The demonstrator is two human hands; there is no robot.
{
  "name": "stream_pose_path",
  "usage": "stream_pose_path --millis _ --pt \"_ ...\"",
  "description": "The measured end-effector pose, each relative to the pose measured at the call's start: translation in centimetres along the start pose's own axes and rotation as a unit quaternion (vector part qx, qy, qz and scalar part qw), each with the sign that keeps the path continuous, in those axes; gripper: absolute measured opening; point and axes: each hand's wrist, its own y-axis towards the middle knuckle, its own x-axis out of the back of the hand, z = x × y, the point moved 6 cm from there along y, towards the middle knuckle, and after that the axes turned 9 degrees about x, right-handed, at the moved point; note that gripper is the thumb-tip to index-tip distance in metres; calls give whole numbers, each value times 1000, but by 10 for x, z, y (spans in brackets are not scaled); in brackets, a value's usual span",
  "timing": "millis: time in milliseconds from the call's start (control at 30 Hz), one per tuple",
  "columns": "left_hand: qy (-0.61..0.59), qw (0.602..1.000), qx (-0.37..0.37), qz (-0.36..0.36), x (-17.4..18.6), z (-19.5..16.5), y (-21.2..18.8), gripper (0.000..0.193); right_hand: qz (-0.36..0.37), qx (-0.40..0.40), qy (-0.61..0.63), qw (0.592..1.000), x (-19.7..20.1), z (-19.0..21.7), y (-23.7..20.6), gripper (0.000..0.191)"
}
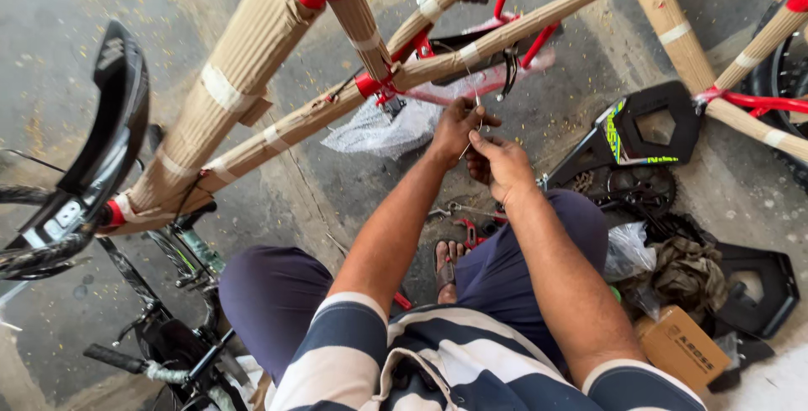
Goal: The person sits on the floor assembling a new bicycle with a cardboard-wrapped frame. They thread a cable, pick bolts from the floor, use a wrench to tighten a component on the frame, fit a black seat clamp part, and attach a pedal to the crank.
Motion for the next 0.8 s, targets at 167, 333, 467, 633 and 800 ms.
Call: stream_pose_path --millis 167,333,467,633,800 --pt "-2 1000 -7 16 3 12 10 23 14 8 -19 1000 3 1 3 18" --pt "-48 998 -26 43 0 15 14 21 5 21 -11 1000 4 0 3 14" --pt "-22 1000 -8 0 -4 11 30 22 6 21 1 1000 4 -5 -9 11" --pt "-78 991 -45 -103 7 -16 51 33 72 75 -56 993 -1 -5 -26 10" --pt "-149 986 63 -50 10 -20 60 19 36 123 -91 988 -6 2 -23 9"
